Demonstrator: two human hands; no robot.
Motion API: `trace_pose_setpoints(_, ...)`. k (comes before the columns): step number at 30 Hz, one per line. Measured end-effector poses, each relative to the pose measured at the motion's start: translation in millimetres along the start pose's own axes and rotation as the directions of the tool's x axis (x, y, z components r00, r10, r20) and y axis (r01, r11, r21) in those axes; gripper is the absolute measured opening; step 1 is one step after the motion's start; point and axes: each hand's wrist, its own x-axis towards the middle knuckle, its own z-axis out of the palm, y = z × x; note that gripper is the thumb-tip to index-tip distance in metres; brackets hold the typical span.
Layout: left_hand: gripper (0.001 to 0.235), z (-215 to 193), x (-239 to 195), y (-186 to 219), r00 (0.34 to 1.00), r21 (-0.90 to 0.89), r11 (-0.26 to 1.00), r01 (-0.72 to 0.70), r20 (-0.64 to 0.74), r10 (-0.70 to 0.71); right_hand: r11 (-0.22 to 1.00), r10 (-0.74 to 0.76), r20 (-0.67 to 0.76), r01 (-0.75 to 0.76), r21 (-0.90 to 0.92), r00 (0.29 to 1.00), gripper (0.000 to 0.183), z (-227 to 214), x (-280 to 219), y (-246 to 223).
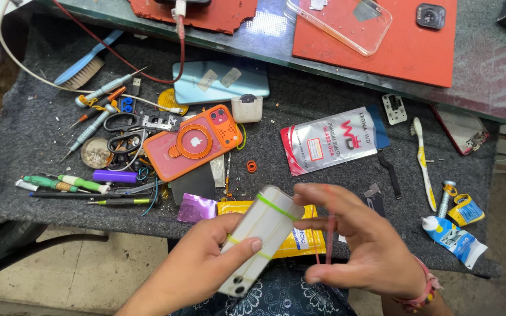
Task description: The person holds a white smartphone with rubber bands around it and uses a small metal tool to scrape around the camera lens area. They then wipe the back of the phone with a white cloth and place it on the workbench.
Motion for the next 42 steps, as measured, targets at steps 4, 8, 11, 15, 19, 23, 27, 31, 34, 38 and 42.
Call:
trace_pose_setpoints(4, 0.031, 3.4, 2.0, 9.7, 0.997, 0.250, 0.966, -0.070, -0.022, 0.078, 0.956, -0.003, 0.085, 0.028, -0.293, 0.996, 0.096, -11.3, 5.6, -1.5)
trace_pose_setpoints(8, 0.030, 4.8, -2.9, 17.7, 0.994, 0.245, 0.967, -0.067, -0.067, 0.086, 0.990, -0.040, 0.004, 0.040, -0.132, 0.999, 0.093, -9.2, 8.6, 1.1)
trace_pose_setpoints(11, 0.027, 7.4, -2.9, 19.4, 0.973, 0.285, 0.933, -0.221, -0.004, 0.232, 0.993, 0.033, 0.027, -0.030, -0.117, 0.999, 0.093, -7.8, 8.5, 2.2)
trace_pose_setpoints(15, 0.021, 13.6, -6.4, 16.7, 0.957, 0.513, 0.808, -0.291, 0.137, 0.257, 0.934, 0.010, 0.248, 0.080, -0.349, 0.969, 0.075, -7.0, 17.7, -6.8)
trace_pose_setpoints(19, 0.014, 29.7, -2.0, 14.8, 0.902, 0.585, 0.690, -0.426, 0.329, 0.278, 0.914, 0.173, 0.498, 0.051, -0.404, 0.850, 0.065, -9.4, 34.2, -26.7)
trace_pose_setpoints(23, 0.016, 30.3, 0.0, 22.2, 0.875, 0.538, 0.701, -0.468, 0.393, 0.283, 0.960, 0.110, 0.610, 0.076, -0.271, 0.785, 0.056, -11.2, 52.2, -28.8)
trace_pose_setpoints(27, 0.019, 16.9, -5.7, 36.5, 0.879, 0.481, 0.761, -0.436, 0.411, 0.243, 0.994, -0.053, 0.601, 0.101, -0.046, 0.798, 0.051, -21.9, 70.2, -8.5)
trace_pose_setpoints(31, 0.021, -1.3, -14.7, 38.5, 0.923, 0.500, 0.778, -0.381, 0.256, 0.288, 0.968, 0.018, 0.447, 0.095, -0.230, 0.894, 0.057, -26.2, 63.4, 19.6)
trace_pose_setpoints(34, 0.024, -20.7, -11.1, 31.3, 0.952, 0.239, 0.924, -0.298, 0.143, 0.270, 0.901, 0.058, 0.368, 0.111, -0.420, 0.928, 0.057, -20.1, 38.6, 35.4)
trace_pose_setpoints(38, 0.029, -52.5, -2.2, 14.2, 0.990, -0.211, 0.967, -0.143, -0.025, 0.140, 0.909, 0.005, 0.349, 0.141, -0.393, 0.937, 0.049, -37.2, 5.9, 40.4)
trace_pose_setpoints(42, 0.034, -69.2, 16.1, -1.6, 0.985, -0.619, 0.769, -0.158, -0.039, 0.171, 0.954, -0.248, 0.181, 0.273, -0.126, 0.952, 0.048, -77.2, -35.0, 30.0)
